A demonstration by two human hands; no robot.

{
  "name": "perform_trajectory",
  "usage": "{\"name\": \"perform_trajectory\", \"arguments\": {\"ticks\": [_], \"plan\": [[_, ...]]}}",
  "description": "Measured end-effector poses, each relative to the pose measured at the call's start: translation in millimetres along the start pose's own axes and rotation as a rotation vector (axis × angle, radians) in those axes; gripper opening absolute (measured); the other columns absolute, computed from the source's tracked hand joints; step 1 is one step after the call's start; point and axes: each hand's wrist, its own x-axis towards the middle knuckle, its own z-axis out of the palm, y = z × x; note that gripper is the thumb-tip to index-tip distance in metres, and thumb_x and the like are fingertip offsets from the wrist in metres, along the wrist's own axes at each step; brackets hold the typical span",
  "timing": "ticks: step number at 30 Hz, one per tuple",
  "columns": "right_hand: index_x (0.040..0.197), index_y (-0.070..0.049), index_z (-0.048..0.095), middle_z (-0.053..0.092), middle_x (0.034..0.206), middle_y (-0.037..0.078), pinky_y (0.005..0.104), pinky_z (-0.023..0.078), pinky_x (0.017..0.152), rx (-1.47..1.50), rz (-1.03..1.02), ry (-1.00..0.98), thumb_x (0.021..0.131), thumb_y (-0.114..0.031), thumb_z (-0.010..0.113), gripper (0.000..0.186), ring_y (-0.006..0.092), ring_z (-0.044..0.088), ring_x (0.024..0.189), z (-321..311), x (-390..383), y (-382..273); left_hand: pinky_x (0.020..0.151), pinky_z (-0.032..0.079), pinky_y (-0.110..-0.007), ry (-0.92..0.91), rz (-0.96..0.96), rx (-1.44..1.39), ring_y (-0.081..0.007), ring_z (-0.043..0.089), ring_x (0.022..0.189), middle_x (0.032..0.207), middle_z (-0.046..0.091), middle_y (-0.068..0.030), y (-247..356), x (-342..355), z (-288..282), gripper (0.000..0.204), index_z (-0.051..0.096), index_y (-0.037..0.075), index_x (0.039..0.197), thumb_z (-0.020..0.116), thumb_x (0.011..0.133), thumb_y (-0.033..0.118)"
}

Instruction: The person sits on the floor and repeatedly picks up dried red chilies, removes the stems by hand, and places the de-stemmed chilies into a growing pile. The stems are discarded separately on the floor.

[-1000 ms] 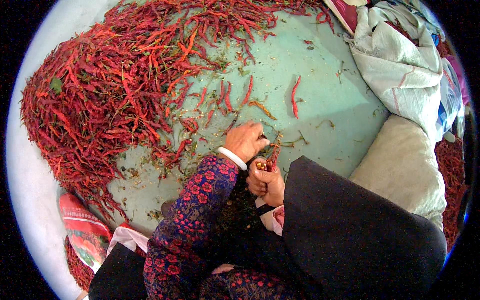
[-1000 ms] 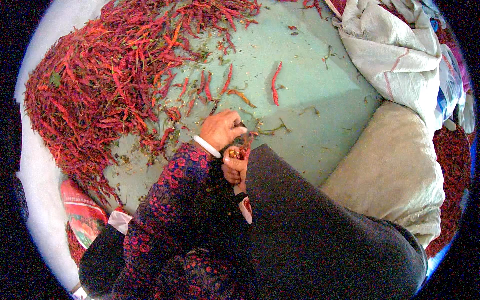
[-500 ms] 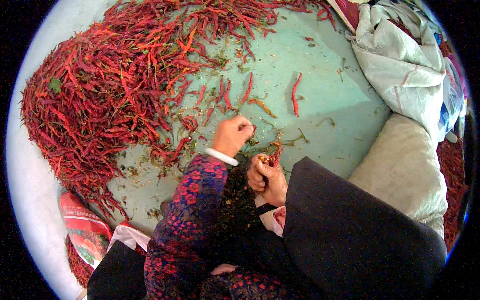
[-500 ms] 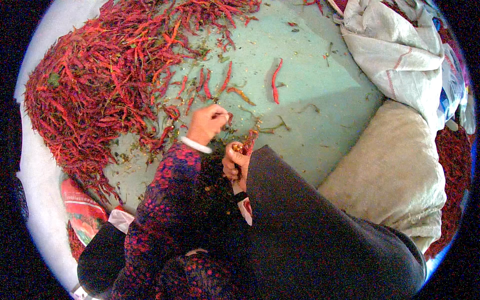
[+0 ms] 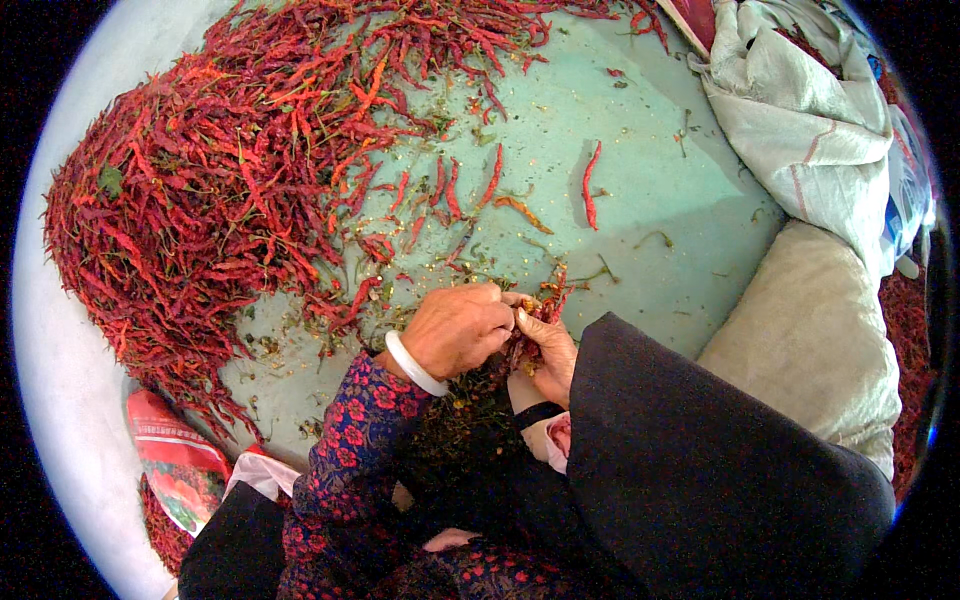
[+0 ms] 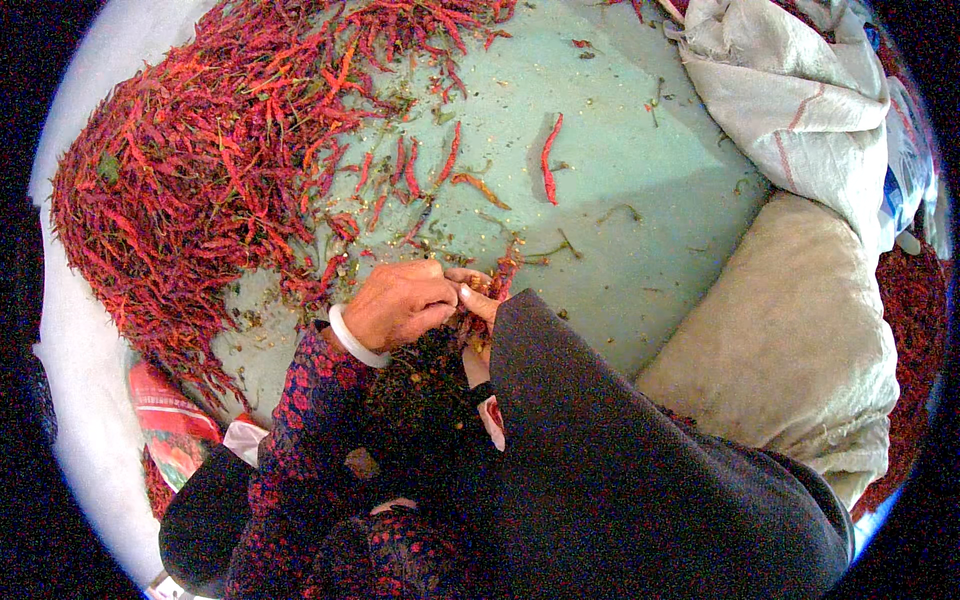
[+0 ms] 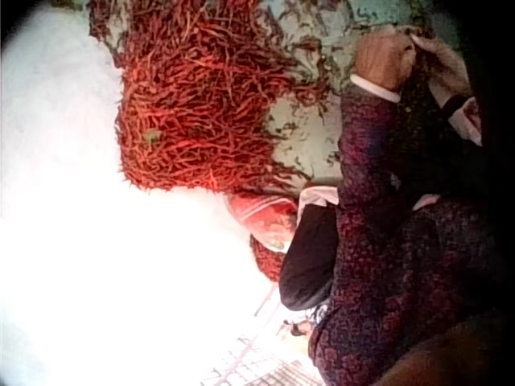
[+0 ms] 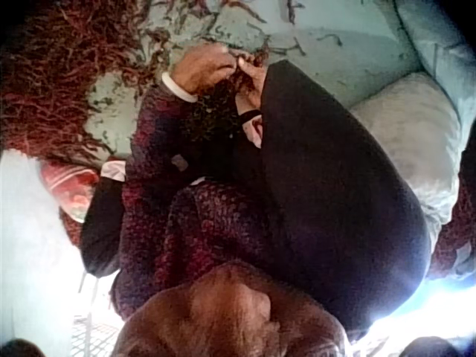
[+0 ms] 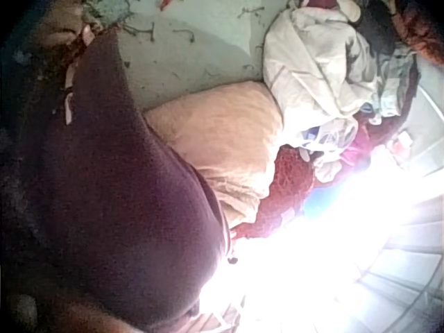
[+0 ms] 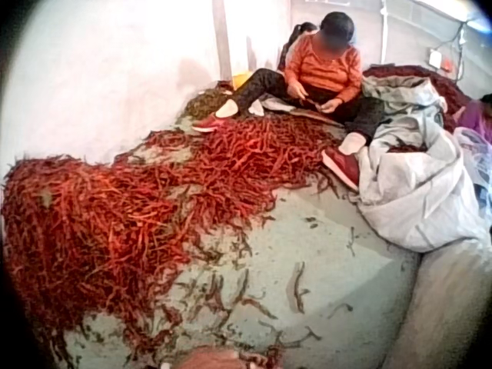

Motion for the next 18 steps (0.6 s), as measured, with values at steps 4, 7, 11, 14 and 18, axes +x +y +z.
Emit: {"name": "perform_trajectory", "arguments": {"ticks": [4, 7, 11, 14, 18], "plan": [[0.106, -0.004, 0.050, 0.056, 0.092, 0.005, 0.0288, 0.048, 0.066, 0.038, 0.036, 0.101, 0.085, -0.015, 0.051, 0.023, 0.0162, 0.055, 0.081, 2.3, -2.2, 2.2, 0.055, 0.043, -0.038, 0.018, -0.010, 0.128, -0.0283, 0.053, 0.063, 0.065, 0.050, -0.0093, -5.0, 6.1, 9.2, 0.009, 0.055, 0.006, 0.066, 0.057, 0.068, 0.015], [0.099, -0.005, 0.051, 0.053, 0.081, 0.005, 0.0251, 0.042, 0.054, 0.060, 0.036, 0.071, 0.084, -0.014, 0.052, 0.017, 0.0147, 0.050, 0.065, -5.2, -2.1, 0.5, 0.059, 0.044, -0.033, -0.131, -0.068, -0.123, -0.0270, 0.055, 0.071, 0.072, 0.053, -0.0093, -16.4, 26.3, -7.2, 0.013, 0.059, 0.006, 0.079, 0.060, 0.070, 0.016], [0.087, -0.008, 0.049, 0.042, 0.064, 0.003, 0.0205, 0.026, 0.042, 0.145, 0.051, -0.097, 0.083, -0.016, 0.054, 0.010, 0.0099, 0.033, 0.049, 4.5, -1.9, -3.3, 0.063, 0.045, -0.036, 0.234, -0.187, 0.100, -0.0291, 0.056, 0.075, 0.082, 0.056, -0.0135, -61.8, 62.7, -2.8, 0.016, 0.057, 0.005, 0.088, 0.056, 0.075, 0.012], [0.087, -0.008, 0.049, 0.040, 0.062, 0.002, 0.0200, 0.024, 0.039, 0.159, 0.079, -0.105, 0.080, -0.015, 0.058, 0.014, 0.0092, 0.035, 0.049, -0.4, -1.3, -3.6, 0.062, 0.046, -0.041, 0.156, -0.310, 0.427, -0.0316, 0.056, 0.075, 0.084, 0.053, -0.0142, -69.3, 86.2, 20.5, 0.018, 0.054, 0.006, 0.091, 0.056, 0.074, 0.011], [0.088, -0.007, 0.049, 0.042, 0.065, 0.003, 0.0203, 0.025, 0.040, 0.142, 0.052, -0.124, 0.077, -0.011, 0.061, 0.017, 0.0092, 0.036, 0.049, -1.5, 0.0, -0.1, 0.058, 0.044, -0.043, 0.232, -0.257, 0.487, -0.0354, 0.055, 0.073, 0.079, 0.051, -0.0169, -74.2, 88.6, 33.3, 0.008, 0.053, 0.004, 0.078, 0.053, 0.071, 0.008]]}}
